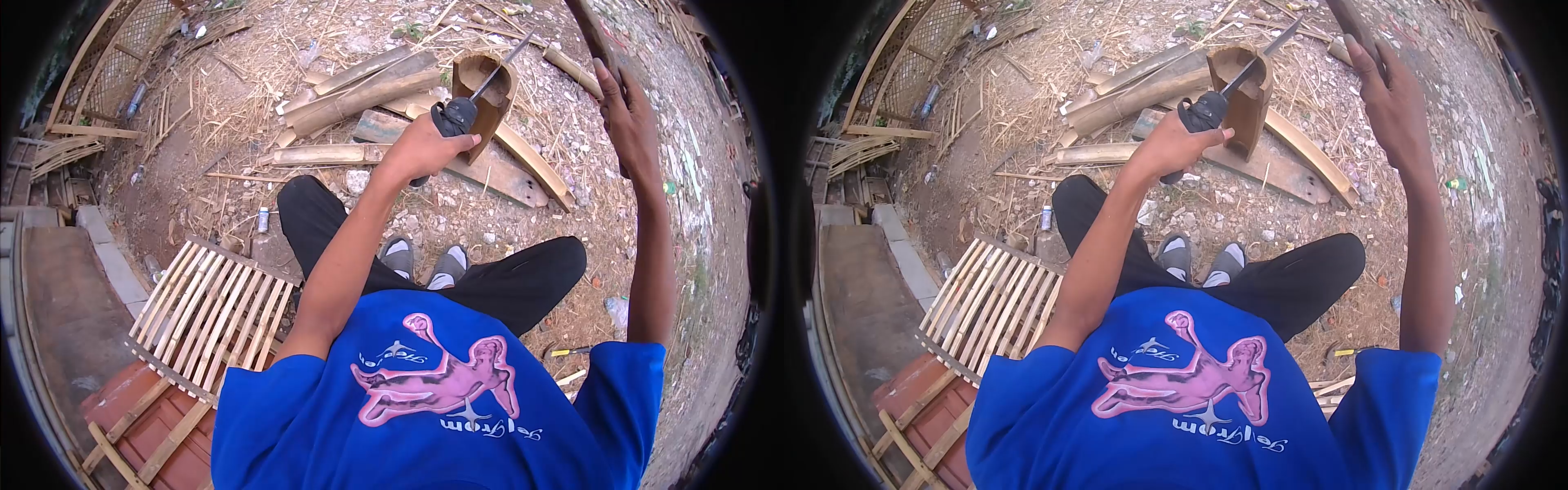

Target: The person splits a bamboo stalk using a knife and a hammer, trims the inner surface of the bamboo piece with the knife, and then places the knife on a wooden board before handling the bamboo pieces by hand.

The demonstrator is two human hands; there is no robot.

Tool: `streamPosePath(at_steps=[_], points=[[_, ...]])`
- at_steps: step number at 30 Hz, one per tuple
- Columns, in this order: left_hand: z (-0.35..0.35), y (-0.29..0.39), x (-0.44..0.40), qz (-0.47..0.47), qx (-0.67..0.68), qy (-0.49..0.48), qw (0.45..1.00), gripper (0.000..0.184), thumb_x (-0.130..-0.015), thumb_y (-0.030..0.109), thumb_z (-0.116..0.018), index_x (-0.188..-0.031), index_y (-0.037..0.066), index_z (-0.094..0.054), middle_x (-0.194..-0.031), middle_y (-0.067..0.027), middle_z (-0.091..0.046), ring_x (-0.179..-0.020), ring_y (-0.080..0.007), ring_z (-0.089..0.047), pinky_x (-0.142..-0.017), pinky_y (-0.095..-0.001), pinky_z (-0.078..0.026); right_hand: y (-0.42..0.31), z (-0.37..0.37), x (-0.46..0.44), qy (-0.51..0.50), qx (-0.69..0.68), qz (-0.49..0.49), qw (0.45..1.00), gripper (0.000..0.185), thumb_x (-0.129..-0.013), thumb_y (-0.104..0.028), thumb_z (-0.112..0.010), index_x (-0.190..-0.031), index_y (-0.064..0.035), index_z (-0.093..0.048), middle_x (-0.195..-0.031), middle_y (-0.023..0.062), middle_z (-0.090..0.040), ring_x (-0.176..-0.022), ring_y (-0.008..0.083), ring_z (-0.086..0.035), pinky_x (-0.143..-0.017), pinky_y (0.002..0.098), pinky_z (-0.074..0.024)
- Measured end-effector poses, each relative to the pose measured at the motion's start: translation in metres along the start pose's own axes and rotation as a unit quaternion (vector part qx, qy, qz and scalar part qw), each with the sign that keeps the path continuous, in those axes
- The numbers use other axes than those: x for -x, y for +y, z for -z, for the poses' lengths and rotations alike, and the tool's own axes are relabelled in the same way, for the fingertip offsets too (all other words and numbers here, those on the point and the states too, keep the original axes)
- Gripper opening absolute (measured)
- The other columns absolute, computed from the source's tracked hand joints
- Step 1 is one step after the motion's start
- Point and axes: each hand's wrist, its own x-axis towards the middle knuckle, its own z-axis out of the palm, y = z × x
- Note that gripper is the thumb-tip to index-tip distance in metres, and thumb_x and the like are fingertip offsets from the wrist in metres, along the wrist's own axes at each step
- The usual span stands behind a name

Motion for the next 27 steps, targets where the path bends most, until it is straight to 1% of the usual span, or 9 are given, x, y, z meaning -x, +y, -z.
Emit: streamPosePath(at_steps=[3, 4, 8, 13, 14, 18, 21, 23, 27], points=[[0.0, -0.003, -0.003, -0.01, 0.005, -0.004, 1.0, 0.038, -0.08, 0.032, -0.077, -0.097, 0.0, -0.065, -0.072, -0.0083, -0.064, -0.065, -0.0176, -0.059, -0.065, -0.0331, -0.049, -0.003, 0.001, -0.005, 0.053, -0.095, 0.087, 0.99, 0.045, -0.098, -0.052, -0.055, -0.091, -0.0082, -0.059, -0.062, -0.0075, -0.041, -0.051, 0.002, -0.034, -0.044, 0.0216, -0.0262], [0.0, -0.004, -0.001, 0.0, 0.007, -0.005, 1.0, 0.037, -0.08, 0.032, -0.077, -0.096, 0.0, -0.065, -0.071, -0.008, -0.063, -0.063, -0.0174, -0.058, -0.063, -0.0332, -0.049, 0.023, -0.007, -0.005, 0.02, -0.024, 0.01, 0.999, 0.057, -0.097, -0.059, -0.05, -0.108, -0.0038, -0.062, -0.071, 0.0061, -0.053, -0.064, 0.0142, -0.052, -0.058, 0.0329, -0.0423], [0.005, 0.001, 0.009, 0.029, 0.016, -0.038, 0.999, 0.035, -0.081, 0.032, -0.077, -0.09, 0.001, -0.064, -0.064, -0.0057, -0.059, -0.054, -0.016, -0.055, -0.055, -0.0333, -0.046, 0.07, -0.044, 0.018, -0.153, 0.131, -0.082, 0.976, 0.063, -0.097, -0.058, -0.048, -0.116, 0.0008, -0.059, -0.087, 0.0205, -0.064, -0.082, 0.0341, -0.061, -0.078, 0.0442, -0.0447], [0.012, 0.016, 0.004, 0.03, 0.024, -0.031, 0.999, 0.032, -0.082, 0.03, -0.076, -0.086, 0.003, -0.059, -0.058, 0.0002, -0.052, -0.047, -0.0108, -0.049, -0.046, -0.03, -0.04, 0.017, -0.013, -0.009, -0.081, 0.062, -0.081, 0.991, 0.067, -0.095, -0.062, -0.05, -0.123, -0.0019, -0.06, -0.085, 0.0104, -0.058, -0.08, 0.0188, -0.055, -0.071, 0.0377, -0.0442], [0.011, 0.016, 0.004, 0.037, 0.031, -0.038, 0.998, 0.033, -0.082, 0.03, -0.077, -0.09, 0.004, -0.059, -0.059, 0.0016, -0.05, -0.046, -0.0092, -0.047, -0.044, -0.0283, -0.039, 0.005, -0.011, -0.01, 0.018, 0.032, 0.003, 0.999, 0.055, -0.097, -0.057, -0.052, -0.105, -0.0035, -0.061, -0.068, -0.0018, -0.044, -0.059, 0.0092, -0.043, -0.051, 0.0264, -0.0353], [0.011, 0.005, 0.0, 0.025, 0.036, -0.033, 0.999, 0.032, -0.083, 0.029, -0.078, -0.093, 0.005, -0.059, -0.061, 0.0028, -0.049, -0.046, -0.0071, -0.046, -0.042, -0.0265, -0.038, -0.007, 0.01, -0.023, 0.015, -0.114, 0.034, 0.993, 0.049, -0.097, -0.056, -0.052, -0.092, -0.0084, -0.058, -0.065, -0.0057, -0.043, -0.056, 0.0023, -0.04, -0.048, 0.0206, -0.031], [0.012, 0.003, 0.004, 0.012, 0.033, -0.018, 0.999, 0.033, -0.082, 0.03, -0.076, -0.078, 0.003, -0.058, -0.057, -0.0005, -0.053, -0.047, -0.0115, -0.049, -0.047, -0.0311, -0.041, 0.039, -0.044, 0.01, 0.004, -0.023, -0.029, 0.999, 0.052, -0.098, -0.055, -0.052, -0.092, -0.0041, -0.059, -0.066, -0.0003, -0.047, -0.057, 0.0097, -0.046, -0.052, 0.0282, -0.0367], [0.015, 0.001, 0.009, 0.045, 0.036, -0.054, 0.997, 0.033, -0.081, 0.03, -0.077, -0.082, 0.001, -0.06, -0.061, -0.0024, -0.056, -0.05, -0.0131, -0.051, -0.051, -0.0322, -0.044, 0.073, -0.055, 0.017, -0.159, 0.092, -0.152, 0.971, 0.053, -0.097, -0.053, -0.05, -0.109, -0.0019, -0.061, -0.086, 0.0168, -0.061, -0.081, 0.0261, -0.057, -0.077, 0.0422, -0.0434], [-0.011, -0.033, -0.014, -0.057, -0.02, 0.03, 0.998, 0.041, -0.076, 0.032, -0.078, -0.096, 0.0, -0.065, -0.079, -0.0127, -0.068, -0.072, -0.0237, -0.064, -0.071, -0.0364, -0.051, 0.027, -0.03, 0.004, -0.068, 0.043, -0.125, 0.989, 0.056, -0.096, -0.056, -0.052, -0.105, -0.0014, -0.059, -0.074, 0.007, -0.051, -0.064, 0.0166, -0.05, -0.062, 0.0353, -0.0415]])
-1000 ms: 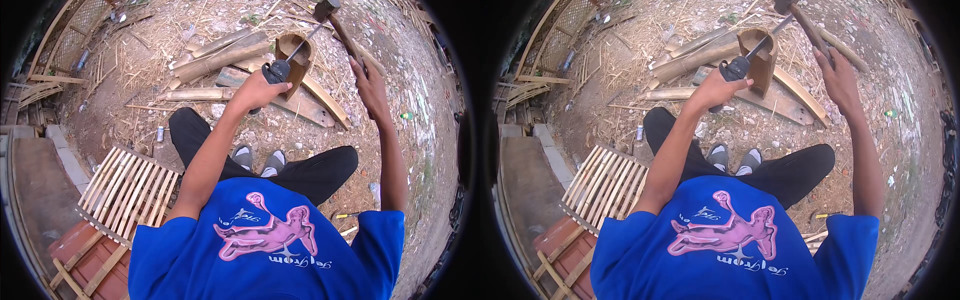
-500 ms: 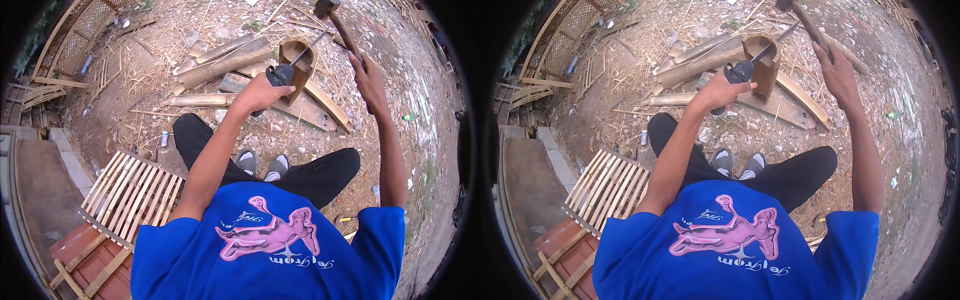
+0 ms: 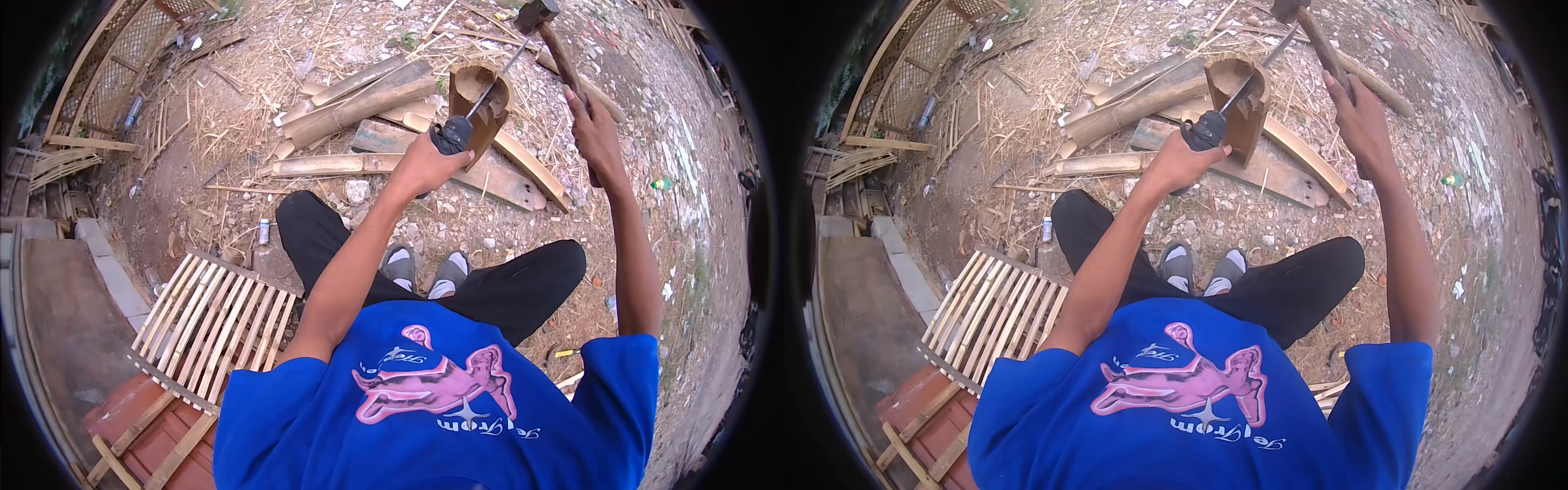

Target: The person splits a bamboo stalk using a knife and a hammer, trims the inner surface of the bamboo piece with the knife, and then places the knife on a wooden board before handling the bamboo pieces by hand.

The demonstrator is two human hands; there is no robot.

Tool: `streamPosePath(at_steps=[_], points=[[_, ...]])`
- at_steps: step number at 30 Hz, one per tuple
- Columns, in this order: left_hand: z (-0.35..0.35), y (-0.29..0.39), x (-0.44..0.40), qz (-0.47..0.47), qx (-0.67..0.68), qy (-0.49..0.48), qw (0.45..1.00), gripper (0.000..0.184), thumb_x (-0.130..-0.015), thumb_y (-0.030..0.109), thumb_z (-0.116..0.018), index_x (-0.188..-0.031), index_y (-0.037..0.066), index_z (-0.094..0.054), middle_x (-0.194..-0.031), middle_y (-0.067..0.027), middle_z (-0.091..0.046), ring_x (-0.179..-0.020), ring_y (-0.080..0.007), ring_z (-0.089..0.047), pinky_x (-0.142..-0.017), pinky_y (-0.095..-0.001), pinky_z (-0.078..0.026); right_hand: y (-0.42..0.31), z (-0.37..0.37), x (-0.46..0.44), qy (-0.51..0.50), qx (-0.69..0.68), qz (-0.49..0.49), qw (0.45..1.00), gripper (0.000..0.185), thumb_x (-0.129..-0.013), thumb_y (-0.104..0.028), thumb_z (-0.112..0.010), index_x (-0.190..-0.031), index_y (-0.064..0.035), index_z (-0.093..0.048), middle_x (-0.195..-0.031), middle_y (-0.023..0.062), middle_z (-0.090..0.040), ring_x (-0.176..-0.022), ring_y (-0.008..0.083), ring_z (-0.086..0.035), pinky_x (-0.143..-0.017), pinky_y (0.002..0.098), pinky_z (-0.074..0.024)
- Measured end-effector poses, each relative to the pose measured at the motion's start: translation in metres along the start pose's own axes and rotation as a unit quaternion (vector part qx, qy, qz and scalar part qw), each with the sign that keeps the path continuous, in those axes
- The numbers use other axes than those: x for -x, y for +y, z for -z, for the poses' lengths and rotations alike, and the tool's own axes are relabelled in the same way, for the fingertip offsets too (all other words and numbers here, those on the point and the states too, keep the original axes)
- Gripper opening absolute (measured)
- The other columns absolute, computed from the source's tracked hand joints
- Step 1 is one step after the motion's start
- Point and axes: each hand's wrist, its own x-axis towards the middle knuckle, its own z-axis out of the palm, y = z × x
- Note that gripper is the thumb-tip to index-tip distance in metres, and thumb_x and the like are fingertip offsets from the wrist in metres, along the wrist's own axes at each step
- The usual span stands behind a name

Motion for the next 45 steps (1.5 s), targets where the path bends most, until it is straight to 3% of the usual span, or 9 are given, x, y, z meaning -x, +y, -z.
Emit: streamPosePath(at_steps=[8, 17, 18, 23, 27, 34, 40, 43, 45], points=[[-0.005, 0.015, -0.009, 0.055, 0.006, -0.043, 0.998, 0.04, -0.076, 0.033, -0.077, -0.094, -0.001, -0.064, -0.08, -0.0141, -0.068, -0.073, -0.0243, -0.065, -0.072, -0.0366, -0.051, -0.002, 0.027, 0.0, 0.087, -0.092, 0.16, 0.979, 0.051, -0.097, -0.056, -0.053, -0.112, -0.0075, -0.063, -0.063, -0.0063, -0.041, -0.053, 0.0038, -0.039, -0.046, 0.0227, -0.0298], [0.003, 0.014, -0.008, 0.055, 0.024, -0.025, 0.998, 0.036, -0.078, 0.032, -0.077, -0.088, 0.0, -0.062, -0.072, -0.0072, -0.063, -0.065, -0.0182, -0.058, -0.065, -0.0341, -0.048, 0.01, 0.017, -0.01, 0.029, 0.026, 0.088, 0.995, 0.066, -0.095, -0.063, -0.05, -0.118, -0.0022, -0.063, -0.079, 0.0107, -0.059, -0.075, 0.0198, -0.056, -0.07, 0.0383, -0.0439], [0.004, 0.023, -0.004, 0.074, 0.036, -0.035, 0.996, 0.035, -0.079, 0.031, -0.077, -0.088, 0.0, -0.062, -0.074, -0.0082, -0.064, -0.067, -0.0188, -0.058, -0.067, -0.0343, -0.048, 0.004, 0.02, -0.01, 0.092, -0.016, 0.16, 0.983, 0.058, -0.096, -0.059, -0.053, -0.111, -0.0032, -0.063, -0.07, -0.0017, -0.046, -0.061, 0.0082, -0.043, -0.052, 0.0252, -0.0326], [0.002, 0.017, -0.008, 0.056, 0.036, -0.033, 0.997, 0.035, -0.079, 0.031, -0.077, -0.088, 0.001, -0.062, -0.076, -0.0088, -0.064, -0.07, -0.0192, -0.058, -0.07, -0.0344, -0.048, 0.006, 0.008, -0.021, 0.11, -0.151, 0.182, 0.965, 0.048, -0.097, -0.052, -0.057, -0.107, -0.0048, -0.062, -0.062, -0.0071, -0.041, -0.049, 0.0054, -0.036, -0.045, 0.0225, -0.028], [0.0, 0.011, -0.009, 0.076, 0.031, -0.044, 0.996, 0.036, -0.078, 0.032, -0.077, -0.088, 0.0, -0.062, -0.076, -0.0087, -0.064, -0.069, -0.0194, -0.058, -0.069, -0.0344, -0.048, 0.075, -0.048, -0.005, -0.049, 0.018, 0.022, 0.998, 0.055, -0.099, -0.051, -0.049, -0.116, 0.0007, -0.058, -0.085, 0.0234, -0.06, -0.08, 0.0324, -0.056, -0.078, 0.0428, -0.0436], [-0.004, 0.013, -0.019, 0.079, 0.032, -0.046, 0.995, 0.036, -0.078, 0.032, -0.078, -0.087, 0.0, -0.061, -0.075, -0.0078, -0.063, -0.069, -0.0182, -0.057, -0.068, -0.0337, -0.048, 0.031, 0.007, -0.022, 0.089, -0.013, 0.129, 0.988, 0.055, -0.098, -0.055, -0.052, -0.102, -0.0009, -0.06, -0.068, 0.0006, -0.045, -0.062, 0.0113, -0.043, -0.055, 0.0293, -0.0363], [-0.009, 0.009, -0.017, 0.056, 0.038, -0.033, 0.997, 0.034, -0.08, 0.03, -0.077, -0.085, 0.001, -0.06, -0.071, -0.0055, -0.061, -0.064, -0.0162, -0.056, -0.063, -0.0323, -0.048, 0.031, -0.009, -0.017, 0.092, -0.141, 0.148, 0.974, 0.052, -0.097, -0.054, -0.055, -0.106, -0.0023, -0.06, -0.067, -0.0023, -0.045, -0.059, 0.0079, -0.043, -0.051, 0.0272, -0.0344], [-0.002, 0.02, -0.013, 0.075, 0.053, -0.051, 0.994, 0.032, -0.081, 0.028, -0.076, -0.08, 0.003, -0.058, -0.064, -0.0027, -0.058, -0.054, -0.0139, -0.054, -0.053, -0.0318, -0.045, 0.067, -0.046, -0.017, -0.027, 0.061, 0.055, 0.996, 0.058, -0.097, -0.055, -0.05, -0.105, 0.0016, -0.06, -0.079, 0.0226, -0.063, -0.079, 0.0384, -0.062, -0.074, 0.0478, -0.0448], [0.0, 0.026, -0.013, 0.082, 0.065, -0.064, 0.992, 0.031, -0.082, 0.028, -0.076, -0.077, 0.004, -0.056, -0.061, -0.0011, -0.055, -0.049, -0.0126, -0.051, -0.048, -0.0315, -0.043, 0.066, -0.047, -0.018, -0.028, 0.034, 0.016, 0.999, 0.055, -0.097, -0.053, -0.05, -0.103, 0.0014, -0.059, -0.085, 0.0228, -0.063, -0.078, 0.0372, -0.061, -0.073, 0.0466, -0.0447]])
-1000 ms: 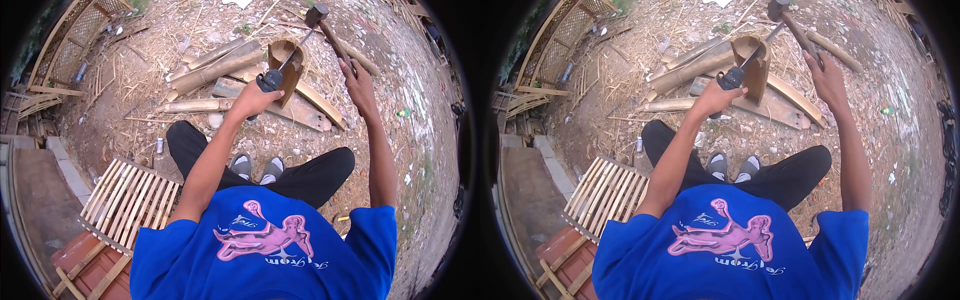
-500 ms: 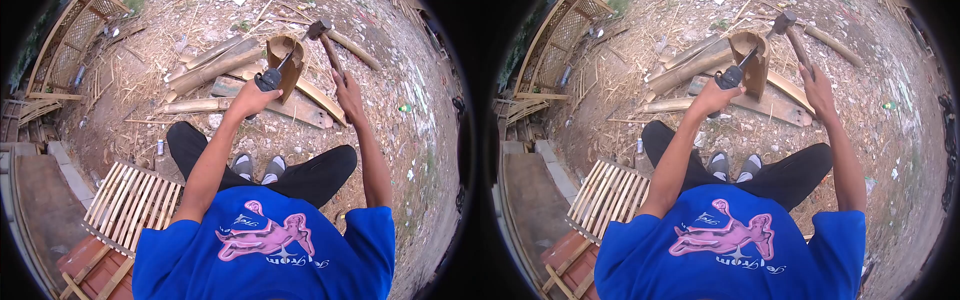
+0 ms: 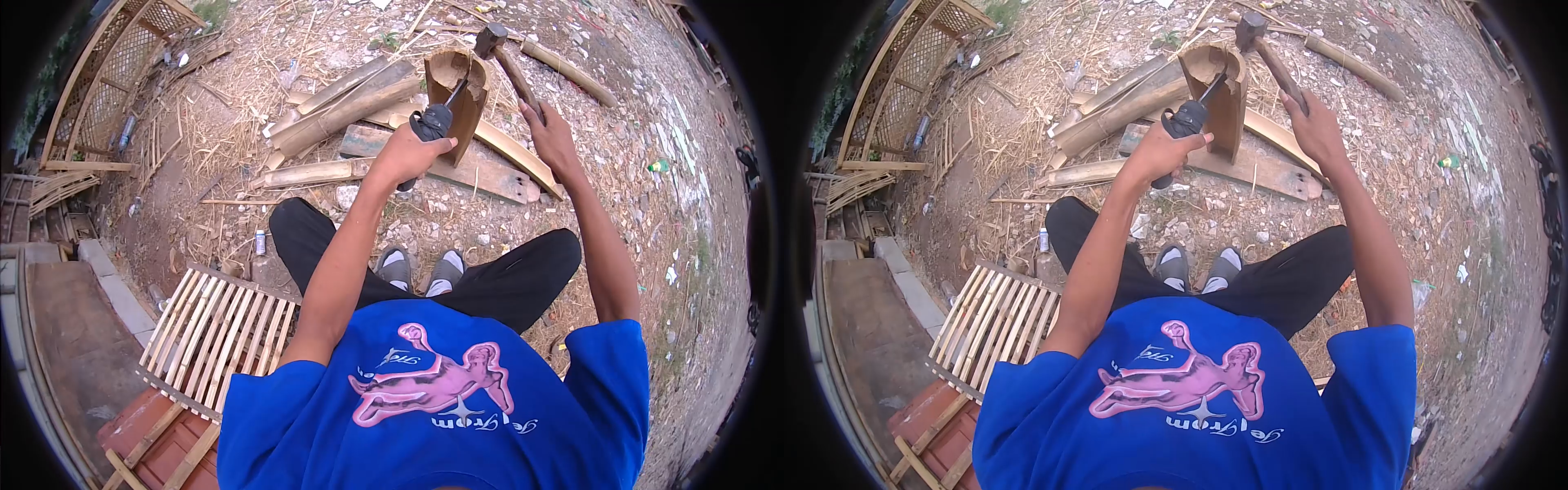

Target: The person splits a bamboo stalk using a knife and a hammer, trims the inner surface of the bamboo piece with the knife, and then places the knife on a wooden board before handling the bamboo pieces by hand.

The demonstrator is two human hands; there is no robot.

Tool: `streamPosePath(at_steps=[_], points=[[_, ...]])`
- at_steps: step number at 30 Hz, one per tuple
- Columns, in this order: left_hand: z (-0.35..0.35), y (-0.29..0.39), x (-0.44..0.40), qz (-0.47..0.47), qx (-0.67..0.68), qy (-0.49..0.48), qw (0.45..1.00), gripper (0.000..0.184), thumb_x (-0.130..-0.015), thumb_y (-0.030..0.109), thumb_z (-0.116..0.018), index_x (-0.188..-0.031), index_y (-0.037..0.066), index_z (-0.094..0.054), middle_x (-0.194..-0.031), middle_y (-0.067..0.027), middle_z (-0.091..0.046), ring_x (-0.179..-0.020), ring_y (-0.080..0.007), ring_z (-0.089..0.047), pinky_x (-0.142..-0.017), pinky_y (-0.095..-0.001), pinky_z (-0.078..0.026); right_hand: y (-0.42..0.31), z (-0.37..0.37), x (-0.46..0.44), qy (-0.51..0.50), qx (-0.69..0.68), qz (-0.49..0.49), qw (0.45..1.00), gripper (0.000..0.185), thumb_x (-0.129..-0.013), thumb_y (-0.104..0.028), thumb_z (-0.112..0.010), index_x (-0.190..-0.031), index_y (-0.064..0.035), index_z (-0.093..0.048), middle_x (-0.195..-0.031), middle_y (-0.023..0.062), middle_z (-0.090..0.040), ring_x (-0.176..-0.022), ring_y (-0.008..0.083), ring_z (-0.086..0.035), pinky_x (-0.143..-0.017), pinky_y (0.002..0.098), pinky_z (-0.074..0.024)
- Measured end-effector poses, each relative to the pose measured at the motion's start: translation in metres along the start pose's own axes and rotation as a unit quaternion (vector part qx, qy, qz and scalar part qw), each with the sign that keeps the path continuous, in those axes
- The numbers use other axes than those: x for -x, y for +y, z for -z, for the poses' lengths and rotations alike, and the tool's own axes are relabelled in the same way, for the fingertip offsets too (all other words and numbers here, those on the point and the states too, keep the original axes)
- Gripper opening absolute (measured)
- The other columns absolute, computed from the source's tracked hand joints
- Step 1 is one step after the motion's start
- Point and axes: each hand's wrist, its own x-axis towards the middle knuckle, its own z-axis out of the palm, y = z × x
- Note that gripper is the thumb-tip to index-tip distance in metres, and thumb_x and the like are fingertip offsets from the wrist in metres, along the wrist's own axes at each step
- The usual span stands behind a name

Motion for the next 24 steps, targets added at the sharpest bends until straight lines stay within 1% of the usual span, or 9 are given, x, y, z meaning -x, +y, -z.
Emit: streamPosePath(at_steps=[2, 3, 4, 6, 10, 14, 16, 22, 24], points=[[0.005, -0.01, -0.004, 0.001, 0.01, 0.005, 1.0, 0.031, -0.083, 0.027, -0.075, -0.076, 0.005, -0.054, -0.058, 0.0, -0.053, -0.044, -0.0116, -0.049, -0.044, -0.0312, -0.04, 0.002, -0.013, 0.004, 0.007, -0.062, -0.031, 0.998, 0.055, -0.097, -0.052, -0.051, -0.106, 0.0011, -0.059, -0.09, 0.0225, -0.063, -0.079, 0.0369, -0.061, -0.074, 0.0461, -0.0446], [0.005, -0.01, -0.003, 0.008, 0.013, 0.012, 1.0, 0.032, -0.082, 0.027, -0.075, -0.074, 0.005, -0.053, -0.059, -0.0004, -0.054, -0.044, -0.012, -0.049, -0.044, -0.0312, -0.041, 0.017, -0.026, 0.004, 0.046, -0.064, -0.006, 0.997, 0.051, -0.098, -0.051, -0.054, -0.103, -0.0008, -0.058, -0.067, 0.0054, -0.05, -0.06, 0.0153, -0.049, -0.057, 0.0332, -0.0415], [0.003, -0.009, -0.002, 0.003, 0.019, 0.012, 1.0, 0.033, -0.082, 0.027, -0.076, -0.074, 0.005, -0.053, -0.059, -0.0004, -0.054, -0.044, -0.0122, -0.049, -0.044, -0.0312, -0.041, 0.018, -0.038, 0.013, 0.069, -0.134, -0.055, 0.987, 0.049, -0.098, -0.049, -0.054, -0.104, -0.0011, -0.056, -0.065, 0.0019, -0.049, -0.054, 0.0118, -0.046, -0.05, 0.029, -0.0379], [-0.003, -0.008, 0.001, -0.003, 0.036, 0.012, 0.999, 0.034, -0.082, 0.028, -0.076, -0.074, 0.005, -0.053, -0.059, -0.0004, -0.054, -0.044, -0.0125, -0.049, -0.044, -0.0312, -0.041, 0.043, -0.072, 0.027, 0.094, -0.176, -0.079, 0.977, 0.054, -0.098, -0.049, -0.051, -0.106, 0.0035, -0.056, -0.074, 0.0122, -0.057, -0.066, 0.0214, -0.057, -0.064, 0.0394, -0.0466], [-0.03, -0.012, -0.005, -0.05, 0.057, 0.034, 0.997, 0.029, -0.08, 0.025, -0.075, -0.079, 0.005, -0.055, -0.066, -0.0037, -0.057, -0.052, -0.0119, -0.054, -0.048, -0.0294, -0.044, 0.078, -0.136, 0.061, 0.04, -0.335, -0.226, 0.914, 0.04, -0.098, -0.039, -0.056, -0.102, 0.0006, -0.056, -0.066, 0.0065, -0.055, -0.049, 0.0157, -0.052, -0.044, 0.0315, -0.0415], [-0.051, -0.002, -0.003, -0.035, 0.209, -0.013, 0.977, 0.021, -0.087, 0.017, -0.071, -0.085, 0.008, -0.051, -0.063, 0.0021, -0.05, -0.049, -0.0084, -0.048, -0.044, -0.0265, -0.041, 0.154, -0.209, 0.088, -0.007, -0.245, -0.316, 0.916, 0.039, -0.095, -0.035, -0.059, -0.103, 0.0037, -0.059, -0.073, 0.0146, -0.062, -0.058, 0.0255, -0.063, -0.052, 0.0382, -0.0491], [-0.054, -0.004, -0.006, -0.049, 0.219, -0.008, 0.974, 0.02, -0.086, 0.013, -0.069, -0.088, 0.008, -0.05, -0.065, 0.0017, -0.05, -0.052, -0.0081, -0.048, -0.045, -0.0268, -0.042, 0.248, -0.288, 0.102, 0.027, -0.159, -0.279, 0.947, 0.031, -0.095, -0.028, -0.062, -0.1, 0.0017, -0.054, -0.062, 0.0063, -0.054, -0.045, 0.0176, -0.052, -0.04, 0.0346, -0.0409], [-0.05, 0.006, -0.002, -0.024, 0.239, 0.01, 0.971, 0.018, -0.087, 0.012, -0.067, -0.086, 0.009, -0.049, -0.063, 0.0019, -0.05, -0.051, -0.0082, -0.048, -0.044, -0.0266, -0.042, 0.294, -0.321, 0.115, -0.062, -0.089, -0.389, 0.915, 0.038, -0.089, -0.023, -0.064, -0.108, 0.0086, -0.057, -0.074, 0.0176, -0.065, -0.057, 0.0269, -0.065, -0.05, 0.0402, -0.049], [-0.057, -0.001, -0.007, -0.039, 0.237, 0.006, 0.971, 0.018, -0.087, 0.011, -0.067, -0.085, 0.009, -0.049, -0.062, 0.0021, -0.05, -0.05, -0.0082, -0.047, -0.044, -0.0265, -0.042, 0.266, -0.296, 0.115, -0.096, -0.041, -0.393, 0.914, 0.046, -0.086, -0.029, -0.064, -0.114, 0.0072, -0.06, -0.103, 0.0261, -0.064, -0.095, 0.0367, -0.063, -0.081, 0.0442, -0.0488]])
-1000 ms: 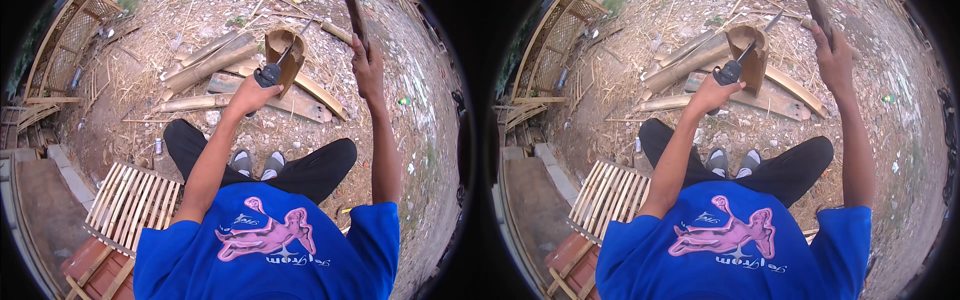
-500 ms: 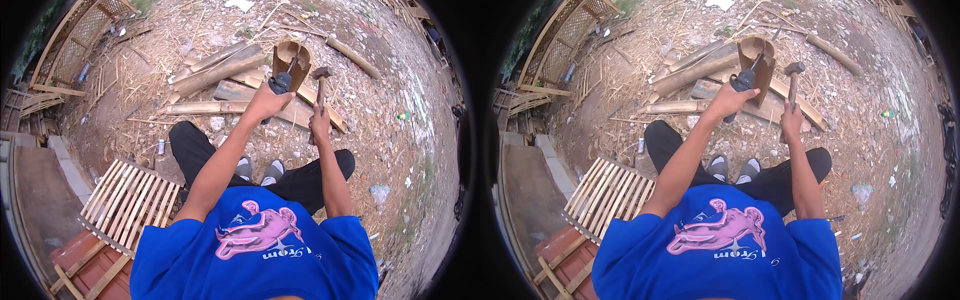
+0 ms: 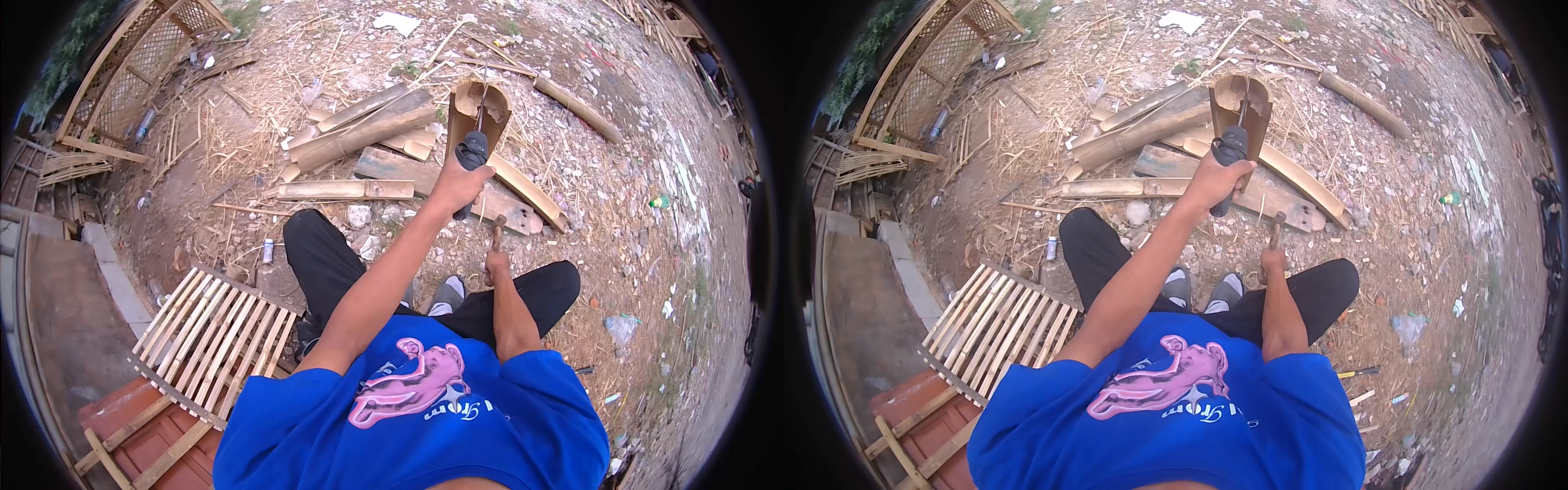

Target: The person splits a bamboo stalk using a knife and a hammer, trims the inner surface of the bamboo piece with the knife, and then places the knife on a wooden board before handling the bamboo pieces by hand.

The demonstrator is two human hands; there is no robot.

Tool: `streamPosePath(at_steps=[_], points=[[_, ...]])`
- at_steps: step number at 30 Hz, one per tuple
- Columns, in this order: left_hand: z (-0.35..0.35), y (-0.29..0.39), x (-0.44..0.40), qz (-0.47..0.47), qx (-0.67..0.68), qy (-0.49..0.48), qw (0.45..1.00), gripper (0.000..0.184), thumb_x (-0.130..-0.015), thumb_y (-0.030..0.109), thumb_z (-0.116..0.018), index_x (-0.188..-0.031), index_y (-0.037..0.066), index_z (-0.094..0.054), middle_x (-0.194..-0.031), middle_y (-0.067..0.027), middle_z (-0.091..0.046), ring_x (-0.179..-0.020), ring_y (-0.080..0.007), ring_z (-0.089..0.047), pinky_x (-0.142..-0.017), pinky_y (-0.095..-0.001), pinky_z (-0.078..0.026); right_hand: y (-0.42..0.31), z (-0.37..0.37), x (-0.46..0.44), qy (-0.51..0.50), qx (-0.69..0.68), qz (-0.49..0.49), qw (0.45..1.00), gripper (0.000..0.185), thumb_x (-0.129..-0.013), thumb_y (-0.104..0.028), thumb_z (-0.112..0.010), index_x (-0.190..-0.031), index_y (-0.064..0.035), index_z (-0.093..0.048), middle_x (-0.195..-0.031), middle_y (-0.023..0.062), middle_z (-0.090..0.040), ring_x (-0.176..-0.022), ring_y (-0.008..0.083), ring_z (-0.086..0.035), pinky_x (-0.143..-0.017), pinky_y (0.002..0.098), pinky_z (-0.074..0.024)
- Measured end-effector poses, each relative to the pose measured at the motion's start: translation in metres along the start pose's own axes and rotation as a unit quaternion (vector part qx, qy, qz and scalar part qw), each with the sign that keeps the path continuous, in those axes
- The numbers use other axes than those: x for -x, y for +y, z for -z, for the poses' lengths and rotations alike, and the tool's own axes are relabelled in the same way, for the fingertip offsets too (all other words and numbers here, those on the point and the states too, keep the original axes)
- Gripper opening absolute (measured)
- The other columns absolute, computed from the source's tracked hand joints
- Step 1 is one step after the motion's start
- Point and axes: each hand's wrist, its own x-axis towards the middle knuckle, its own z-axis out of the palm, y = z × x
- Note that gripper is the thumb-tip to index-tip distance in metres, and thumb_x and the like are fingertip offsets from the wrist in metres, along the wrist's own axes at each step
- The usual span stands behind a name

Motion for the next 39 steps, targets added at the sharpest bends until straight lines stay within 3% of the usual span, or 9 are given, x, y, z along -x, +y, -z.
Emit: streamPosePath(at_steps=[1, 10, 15, 18, 19, 25, 29, 33, 39], points=[[-0.002, 0.0, 0.002, -0.014, 0.008, 0.001, 1.0, 0.018, -0.087, 0.011, -0.066, -0.084, 0.009, -0.049, -0.061, 0.0022, -0.049, -0.049, -0.0082, -0.047, -0.044, -0.0263, -0.041, -0.011, 0.011, 0.016, -0.005, 0.027, -0.006, 1.0, 0.051, -0.085, -0.032, -0.063, -0.117, 0.0065, -0.061, -0.117, 0.0303, -0.064, -0.114, 0.0415, -0.061, -0.096, 0.0462, -0.0488], [-0.011, 0.002, 0.011, 0.004, 0.051, 0.018, 0.999, 0.029, -0.094, 0.033, -0.066, -0.095, 0.01, -0.049, -0.063, 0.0008, -0.05, -0.052, -0.0083, -0.049, -0.047, -0.0255, -0.043, -0.044, 0.034, 0.061, 0.078, 0.121, 0.023, 0.989, 0.056, -0.087, -0.037, -0.066, -0.124, 0.0023, -0.052, -0.121, 0.0237, -0.063, -0.111, 0.0389, -0.063, -0.094, 0.0461, -0.0493], [-0.024, -0.023, 0.004, 0.004, -0.049, 0.1, 0.994, 0.086, -0.092, 0.078, -0.014, -0.097, 0.002, -0.053, -0.075, -0.01, -0.06, -0.07, -0.0234, -0.063, -0.066, -0.0358, -0.05, -0.163, 0.134, 0.185, -0.255, -0.52, 0.138, 0.803, 0.058, -0.094, -0.051, -0.058, -0.124, -0.0019, -0.054, -0.114, 0.0138, -0.063, -0.1, 0.0248, -0.062, -0.089, 0.0366, -0.0475], [-0.039, -0.046, 0.005, -0.101, -0.159, 0.141, 0.972, 0.085, -0.097, 0.072, -0.013, -0.102, -0.001, -0.056, -0.083, -0.0137, -0.062, -0.082, -0.0266, -0.063, -0.075, -0.0369, -0.049, -0.218, 0.175, 0.252, -0.243, -0.467, 0.272, 0.806, 0.056, -0.092, -0.043, -0.065, -0.127, -0.0005, -0.052, -0.113, 0.0121, -0.062, -0.102, 0.0206, -0.061, -0.089, 0.0344, -0.0475], [-0.047, -0.06, -0.003, -0.277, -0.268, 0.251, 0.888, 0.08, -0.101, 0.064, -0.016, -0.105, -0.004, -0.059, -0.088, -0.0143, -0.063, -0.083, -0.0264, -0.063, -0.077, -0.0374, -0.049, -0.224, 0.178, 0.258, -0.211, -0.416, 0.311, 0.828, 0.054, -0.092, -0.038, -0.066, -0.128, -0.0008, -0.052, -0.113, 0.0119, -0.061, -0.102, 0.0192, -0.061, -0.089, 0.0338, -0.0477], [0.051, -0.016, 0.044, 0.081, -0.156, -0.127, 0.976, 0.047, -0.102, 0.042, -0.05, -0.116, 0.0, -0.063, -0.086, -0.0014, -0.061, -0.074, -0.0103, -0.055, -0.07, -0.0275, -0.046, -0.208, 0.196, 0.239, -0.284, -0.31, 0.317, 0.85, 0.048, -0.086, -0.021, -0.067, -0.122, 0.0051, -0.049, -0.096, 0.0157, -0.066, -0.082, 0.0188, -0.067, -0.077, 0.0305, -0.0532], [0.085, 0.037, 0.039, -0.228, -0.199, 0.111, 0.946, 0.028, -0.094, 0.02, -0.064, -0.116, 0.005, -0.064, -0.085, 0.0003, -0.059, -0.076, -0.0092, -0.056, -0.073, -0.0276, -0.047, -0.209, 0.206, 0.241, -0.362, -0.312, 0.287, 0.83, 0.035, -0.082, -0.006, -0.058, -0.114, 0.0036, -0.048, -0.086, 0.0178, -0.067, -0.077, 0.0216, -0.067, -0.072, 0.0308, -0.0551], [0.064, 0.083, -0.018, -0.501, -0.323, 0.069, 0.8, 0.033, -0.087, 0.021, -0.07, -0.118, 0.008, -0.064, -0.097, -0.0068, -0.068, -0.095, -0.0173, -0.062, -0.09, -0.0382, -0.047, -0.215, 0.2, 0.239, -0.413, -0.363, 0.258, 0.794, 0.031, -0.085, -0.007, -0.063, -0.11, 0.002, -0.049, -0.081, 0.012, -0.063, -0.072, 0.0174, -0.063, -0.065, 0.0289, -0.0537], [0.023, 0.062, -0.078, -0.299, -0.154, -0.141, 0.931, 0.031, -0.09, 0.007, -0.061, -0.121, 0.004, -0.061, -0.11, -0.0087, -0.067, -0.111, -0.0169, -0.06, -0.1, -0.0327, -0.045, -0.233, 0.218, 0.246, -0.355, -0.33, 0.201, 0.852, 0.021, -0.086, -0.012, -0.067, -0.097, -0.0052, -0.05, -0.059, -0.0024, -0.047, -0.045, 0.0078, -0.043, -0.042, 0.0241, -0.0392]])
